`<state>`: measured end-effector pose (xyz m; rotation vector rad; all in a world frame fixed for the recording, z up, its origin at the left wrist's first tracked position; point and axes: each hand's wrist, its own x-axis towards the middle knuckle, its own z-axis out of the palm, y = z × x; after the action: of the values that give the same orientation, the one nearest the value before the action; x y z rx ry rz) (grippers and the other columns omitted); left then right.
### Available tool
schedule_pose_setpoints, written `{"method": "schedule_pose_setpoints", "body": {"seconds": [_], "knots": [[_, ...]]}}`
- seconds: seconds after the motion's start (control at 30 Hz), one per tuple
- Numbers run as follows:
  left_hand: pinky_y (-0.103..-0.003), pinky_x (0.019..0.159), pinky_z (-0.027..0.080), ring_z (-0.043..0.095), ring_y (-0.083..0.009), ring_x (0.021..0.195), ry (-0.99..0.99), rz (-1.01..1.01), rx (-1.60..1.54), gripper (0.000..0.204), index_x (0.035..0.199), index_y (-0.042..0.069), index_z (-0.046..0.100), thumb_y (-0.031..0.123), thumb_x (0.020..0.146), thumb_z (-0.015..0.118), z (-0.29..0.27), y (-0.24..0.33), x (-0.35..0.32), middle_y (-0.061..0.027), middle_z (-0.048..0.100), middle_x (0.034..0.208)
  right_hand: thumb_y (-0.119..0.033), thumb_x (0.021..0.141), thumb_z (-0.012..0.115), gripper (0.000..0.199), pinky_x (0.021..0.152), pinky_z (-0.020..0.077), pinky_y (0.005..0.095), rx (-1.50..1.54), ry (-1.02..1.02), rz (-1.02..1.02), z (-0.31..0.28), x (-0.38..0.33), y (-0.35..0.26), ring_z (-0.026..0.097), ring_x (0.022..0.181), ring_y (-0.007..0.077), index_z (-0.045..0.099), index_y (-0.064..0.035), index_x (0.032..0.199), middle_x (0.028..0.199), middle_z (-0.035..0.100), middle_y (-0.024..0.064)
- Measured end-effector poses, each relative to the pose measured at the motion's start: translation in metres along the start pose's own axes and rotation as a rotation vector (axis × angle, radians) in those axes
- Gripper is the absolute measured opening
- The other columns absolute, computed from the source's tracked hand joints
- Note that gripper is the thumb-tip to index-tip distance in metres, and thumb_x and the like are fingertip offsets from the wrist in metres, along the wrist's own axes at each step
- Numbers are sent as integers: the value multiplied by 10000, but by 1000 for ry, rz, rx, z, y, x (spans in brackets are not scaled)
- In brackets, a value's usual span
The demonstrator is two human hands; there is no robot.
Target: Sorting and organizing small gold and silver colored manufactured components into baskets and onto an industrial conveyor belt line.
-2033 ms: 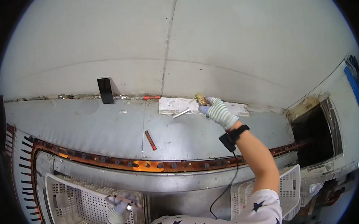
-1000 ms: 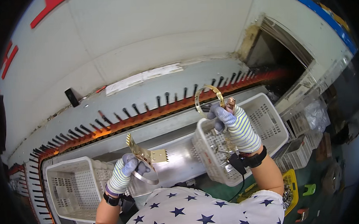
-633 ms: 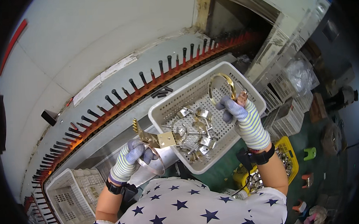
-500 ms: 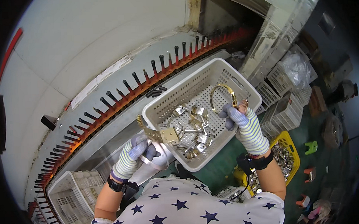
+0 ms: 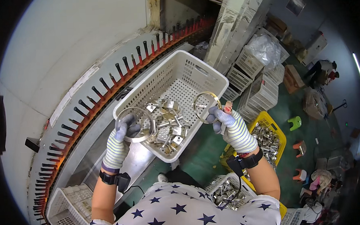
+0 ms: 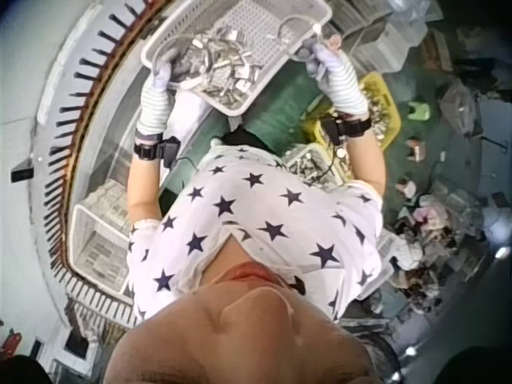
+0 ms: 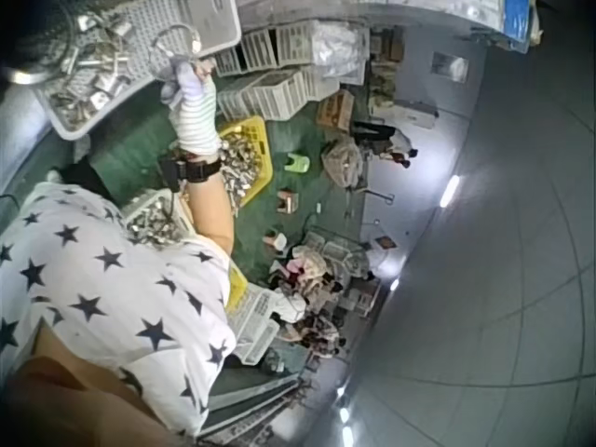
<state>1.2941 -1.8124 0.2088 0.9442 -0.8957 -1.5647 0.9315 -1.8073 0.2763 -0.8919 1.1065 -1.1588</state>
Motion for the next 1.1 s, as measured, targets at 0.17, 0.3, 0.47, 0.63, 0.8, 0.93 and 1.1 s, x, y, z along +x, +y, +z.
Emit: {"method": "schedule_pose_setpoints", "body": {"seconds": [0.17, 0.3, 0.47, 0.63, 0.8, 0.93, 1.1], "knots": [[-355, 948, 518, 643, -203, 1026, 81, -38, -21, 685, 1402, -19, 463, 442, 930, 647, 15, -17, -9, -145, 582, 1289, -296, 906, 682, 304, 627, 466, 220, -240, -57, 22, -38, 47, -10, 576, 688, 84, 639, -43, 1070, 881, 671, 17], [-343, 951, 511, 628, -183, 1024, 167, -23, -72, 683, 1413, -44, 426, 422, 954, 623, 32, -31, 1, -159, 569, 1288, -296, 871, 694, 316, 666, 497, 308, -835, -280, -197, -80, 168, -3, 579, 668, 179, 650, -7, 992, 828, 680, 60], [-341, 921, 538, 648, -200, 997, 486, 56, -177, 688, 1410, -56, 420, 389, 936, 644, 74, -66, 4, -169, 590, 1249, -221, 824, 669, 252, 810, 538, 468, -1745, -658, -191, -78, 335, 61, 676, 900, 408, 682, -37, 997, 928, 687, 253], [-341, 896, 556, 667, -236, 979, 919, 145, -240, 751, 1403, -91, 398, 369, 896, 706, 118, -88, -36, -187, 601, 1229, -282, 881, 614, 321, 854, 546, 462, -2090, -1162, -65, -96, 407, 212, 683, 955, 380, 684, -55, 1097, 1021, 704, 216], [-298, 814, 554, 668, -204, 888, 1319, 274, -297, 657, 1380, -35, 461, 332, 897, 715, 171, -103, -91, -147, 654, 1169, -295, 933, 557, 380, 962, 511, 449, -2029, -1394, -302, -125, 400, 270, 646, 1102, 348, 661, -74, 1223, 1227, 655, 191], [-356, 871, 583, 697, -236, 954, 1466, 329, -360, 632, 1374, -32, 461, 315, 908, 708, 196, -125, -129, -144, 641, 1189, -232, 905, 594, 372, 991, 504, 426, -2181, -1148, 122, -116, 394, 282, 620, 1170, 324, 666, -74, 1234, 1274, 639, 176], [-367, 900, 565, 695, -243, 958, 1538, 418, -429, 623, 1381, -27, 453, 310, 917, 698, 208, -137, -146, -153, 636, 1191, -288, 834, 676, 467, 989, 503, 409, -2181, -1067, -27, -121, 414, 283, 624, 1171, 307, 652, -35, 1225, 1255, 644, 193]]}}
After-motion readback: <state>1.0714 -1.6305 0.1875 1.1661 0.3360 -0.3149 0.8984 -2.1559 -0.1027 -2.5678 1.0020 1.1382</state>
